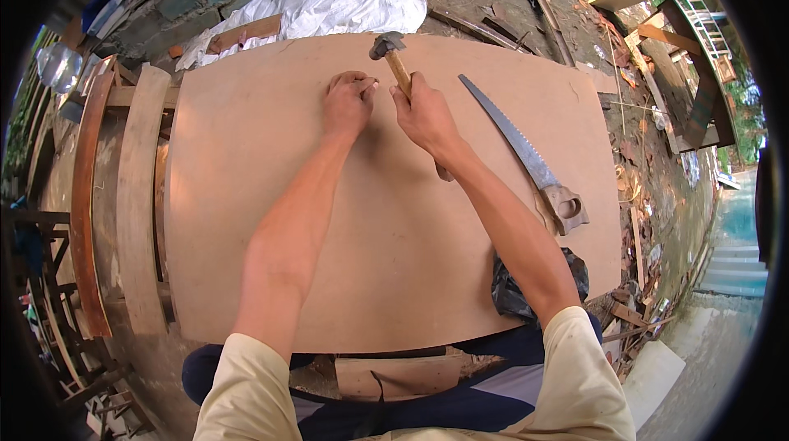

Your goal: The person hammers nails into a large board using a hammer. They repeatedly pick up nails from a black bag and drive them into the board surface.

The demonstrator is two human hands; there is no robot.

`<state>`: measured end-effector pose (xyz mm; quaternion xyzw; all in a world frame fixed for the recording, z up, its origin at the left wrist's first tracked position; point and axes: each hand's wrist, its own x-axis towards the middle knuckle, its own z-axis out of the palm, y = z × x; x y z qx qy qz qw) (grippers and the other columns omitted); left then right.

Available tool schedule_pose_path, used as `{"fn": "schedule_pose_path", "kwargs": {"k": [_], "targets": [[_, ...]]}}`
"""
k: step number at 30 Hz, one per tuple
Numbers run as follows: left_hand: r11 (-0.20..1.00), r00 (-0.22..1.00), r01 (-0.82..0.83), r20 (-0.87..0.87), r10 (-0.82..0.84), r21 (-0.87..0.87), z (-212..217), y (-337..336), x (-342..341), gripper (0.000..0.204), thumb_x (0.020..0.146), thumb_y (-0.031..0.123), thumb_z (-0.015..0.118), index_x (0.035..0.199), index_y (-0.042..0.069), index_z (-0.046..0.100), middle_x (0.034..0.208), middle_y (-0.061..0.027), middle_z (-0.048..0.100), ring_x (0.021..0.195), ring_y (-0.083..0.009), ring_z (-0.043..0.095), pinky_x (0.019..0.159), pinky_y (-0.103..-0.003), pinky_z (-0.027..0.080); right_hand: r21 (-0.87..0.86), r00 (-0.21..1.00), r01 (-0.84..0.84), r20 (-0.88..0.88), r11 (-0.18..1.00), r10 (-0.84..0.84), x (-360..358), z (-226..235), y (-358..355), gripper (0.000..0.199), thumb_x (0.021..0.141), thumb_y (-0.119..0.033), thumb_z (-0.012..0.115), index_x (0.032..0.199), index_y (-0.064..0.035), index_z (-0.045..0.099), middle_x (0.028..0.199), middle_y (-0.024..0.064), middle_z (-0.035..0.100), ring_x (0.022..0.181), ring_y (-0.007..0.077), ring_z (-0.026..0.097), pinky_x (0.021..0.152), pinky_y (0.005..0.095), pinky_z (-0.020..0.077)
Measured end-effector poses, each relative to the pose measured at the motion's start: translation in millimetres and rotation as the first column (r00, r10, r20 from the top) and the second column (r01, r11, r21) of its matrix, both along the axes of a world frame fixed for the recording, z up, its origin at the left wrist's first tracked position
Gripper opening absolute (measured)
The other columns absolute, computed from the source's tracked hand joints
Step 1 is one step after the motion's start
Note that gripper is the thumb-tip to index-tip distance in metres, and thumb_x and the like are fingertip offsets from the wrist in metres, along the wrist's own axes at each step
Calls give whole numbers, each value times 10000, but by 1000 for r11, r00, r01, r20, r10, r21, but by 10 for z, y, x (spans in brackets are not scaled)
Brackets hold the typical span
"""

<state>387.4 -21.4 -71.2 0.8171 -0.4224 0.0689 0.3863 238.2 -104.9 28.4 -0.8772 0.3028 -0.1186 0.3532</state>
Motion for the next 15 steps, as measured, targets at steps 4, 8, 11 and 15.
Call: {"fn": "schedule_pose_path", "kwargs": {"k": [4, 8, 11, 15], "targets": [[999, 999, -4, -37, 5, 34, 3, -25, -10, 149, 931, 224, 705, 1018, 178, 817, 1104, -6, 735, 1169, -232, 608, 1043, -426, 430, -34, 1000, -17, 0, 999, 17, 29, -145, -85, 350, 1020, -271, 588, 969, 71, 533, 798, 354, 651, 734, 511, 655, 676, 552, 501], [999, 999, 1, -35, 1, 41, 39, -9, -37, 150, 927, 222, 711, 1022, 176, 816, 1110, 0, 741, 1149, -244, 622, 1049, -425, 425, 4, 999, 26, 38, 1000, -26, -22, -48, 16, 341, 1019, -252, 584, 951, 77, 526, 777, 349, 646, 724, 518, 651, 677, 553, 503], [1000, 1000, 0, -15, 0, 20, 67, -123, 81, 150, 926, 223, 711, 1013, 164, 818, 1104, 2, 750, 1138, -245, 630, 1047, -426, 426, -97, 999, -35, 8, 995, 36, 62, -186, -157, 338, 1017, -247, 587, 944, 78, 524, 759, 342, 642, 717, 518, 649, 674, 549, 506], [1000, 999, -7, -47, 7, -11, 3, -66, 77, 151, 922, 219, 713, 996, 145, 821, 1088, -10, 757, 1130, -248, 639, 1046, -435, 423, 29, 994, 48, 100, 998, -50, 65, -9, -20, 351, 1016, -257, 593, 952, 83, 531, 758, 337, 644, 706, 510, 650, 664, 542, 509]]}}
